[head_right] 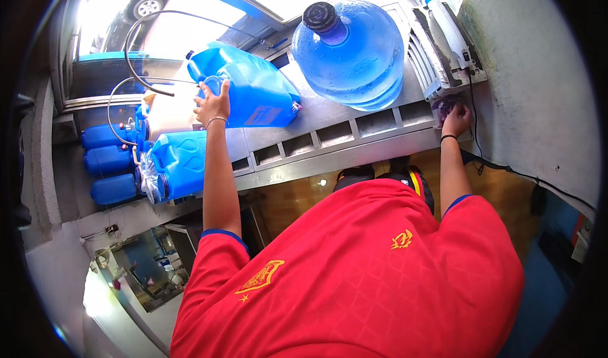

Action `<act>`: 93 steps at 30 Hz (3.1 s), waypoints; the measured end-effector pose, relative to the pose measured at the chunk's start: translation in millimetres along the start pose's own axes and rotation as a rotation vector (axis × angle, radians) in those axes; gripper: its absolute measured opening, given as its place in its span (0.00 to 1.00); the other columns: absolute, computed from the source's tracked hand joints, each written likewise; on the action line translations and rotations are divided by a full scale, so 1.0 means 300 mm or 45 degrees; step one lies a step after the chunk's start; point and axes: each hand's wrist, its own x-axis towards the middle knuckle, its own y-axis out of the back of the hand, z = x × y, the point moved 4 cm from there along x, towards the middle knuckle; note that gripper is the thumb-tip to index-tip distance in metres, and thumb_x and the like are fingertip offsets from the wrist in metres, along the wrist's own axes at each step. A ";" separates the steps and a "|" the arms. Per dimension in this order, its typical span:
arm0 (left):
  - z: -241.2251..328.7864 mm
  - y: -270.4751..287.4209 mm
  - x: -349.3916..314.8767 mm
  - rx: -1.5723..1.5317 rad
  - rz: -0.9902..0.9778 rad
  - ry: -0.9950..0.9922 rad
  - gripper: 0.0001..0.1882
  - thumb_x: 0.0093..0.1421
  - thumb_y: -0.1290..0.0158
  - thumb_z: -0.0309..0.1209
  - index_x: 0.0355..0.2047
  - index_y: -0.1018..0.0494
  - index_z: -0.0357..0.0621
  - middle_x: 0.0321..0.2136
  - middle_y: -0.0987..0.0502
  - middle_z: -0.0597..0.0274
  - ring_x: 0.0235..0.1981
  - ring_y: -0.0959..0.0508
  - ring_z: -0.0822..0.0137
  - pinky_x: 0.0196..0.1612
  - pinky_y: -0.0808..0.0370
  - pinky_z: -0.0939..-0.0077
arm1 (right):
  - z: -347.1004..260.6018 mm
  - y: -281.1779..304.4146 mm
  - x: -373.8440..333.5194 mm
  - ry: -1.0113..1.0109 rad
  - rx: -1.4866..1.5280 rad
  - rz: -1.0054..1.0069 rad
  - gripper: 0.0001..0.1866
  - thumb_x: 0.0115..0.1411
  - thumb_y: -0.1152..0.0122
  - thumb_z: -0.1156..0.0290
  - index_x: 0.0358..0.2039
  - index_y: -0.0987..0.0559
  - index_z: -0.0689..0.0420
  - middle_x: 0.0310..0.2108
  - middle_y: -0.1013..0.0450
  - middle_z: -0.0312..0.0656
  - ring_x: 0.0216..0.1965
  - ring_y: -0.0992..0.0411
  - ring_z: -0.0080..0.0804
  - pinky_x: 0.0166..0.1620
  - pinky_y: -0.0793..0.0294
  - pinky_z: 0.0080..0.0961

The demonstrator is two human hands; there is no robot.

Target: The person fills several large blue water containers using a handheld filling device at a service station. They position each container, operate the device to fill it, then cap and hand the container to a customer through a service window.

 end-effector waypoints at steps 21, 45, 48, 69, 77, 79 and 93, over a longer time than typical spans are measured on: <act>-0.074 0.042 0.024 -0.129 0.127 -0.783 0.47 0.58 0.51 0.64 0.72 0.48 0.58 0.64 0.41 0.30 0.59 0.34 0.29 0.62 0.36 0.44 | -0.705 -0.035 -0.592 0.887 0.347 -1.243 0.05 0.51 0.40 0.81 0.26 0.28 0.61 0.31 0.25 0.43 0.30 0.26 0.31 0.36 0.27 0.24; -0.038 0.042 0.062 -0.091 -0.105 -0.591 0.48 0.57 0.54 0.69 0.72 0.50 0.64 0.67 0.43 0.40 0.64 0.39 0.32 0.63 0.38 0.38 | -1.051 -0.095 -0.705 1.055 0.738 -1.572 0.09 0.46 0.43 0.83 0.23 0.34 0.60 0.31 0.21 0.44 0.28 0.23 0.31 0.33 0.25 0.23; 0.019 0.030 0.082 0.050 -0.292 -0.018 0.52 0.56 0.59 0.72 0.74 0.54 0.59 0.67 0.45 0.35 0.64 0.37 0.34 0.62 0.37 0.42 | -1.046 -0.078 -0.708 1.068 0.738 -1.604 0.09 0.45 0.43 0.84 0.24 0.34 0.60 0.33 0.21 0.44 0.29 0.23 0.31 0.33 0.25 0.24; -0.074 0.035 -0.001 -0.221 0.178 -0.726 0.47 0.61 0.55 0.66 0.71 0.47 0.49 0.64 0.41 0.30 0.64 0.38 0.34 0.64 0.39 0.44 | -0.964 -0.154 -0.924 0.982 0.271 -2.325 0.06 0.46 0.40 0.72 0.24 0.27 0.58 0.22 0.29 0.42 0.24 0.28 0.40 0.29 0.30 0.34; 0.033 0.006 -0.009 -0.034 -0.056 0.039 0.54 0.58 0.62 0.74 0.72 0.48 0.48 0.65 0.44 0.24 0.63 0.39 0.25 0.62 0.39 0.38 | -1.031 -0.279 -1.058 1.021 0.208 -2.270 0.08 0.49 0.37 0.70 0.24 0.27 0.59 0.25 0.25 0.46 0.26 0.24 0.43 0.32 0.27 0.35; -0.012 0.006 -0.003 -0.061 -0.026 -0.146 0.53 0.57 0.60 0.74 0.72 0.47 0.50 0.64 0.43 0.24 0.63 0.38 0.27 0.63 0.39 0.41 | -1.050 -0.302 -1.052 1.030 0.244 -2.214 0.08 0.49 0.37 0.70 0.25 0.26 0.60 0.26 0.23 0.46 0.27 0.23 0.42 0.33 0.25 0.33; -0.121 0.044 0.047 -0.400 0.162 -1.029 0.50 0.50 0.42 0.65 0.69 0.41 0.59 0.64 0.41 0.35 0.58 0.32 0.35 0.62 0.36 0.44 | -0.981 -0.349 -1.023 0.432 0.061 -2.040 0.11 0.55 0.36 0.73 0.39 0.20 0.61 0.27 0.22 0.40 0.31 0.24 0.25 0.39 0.25 0.24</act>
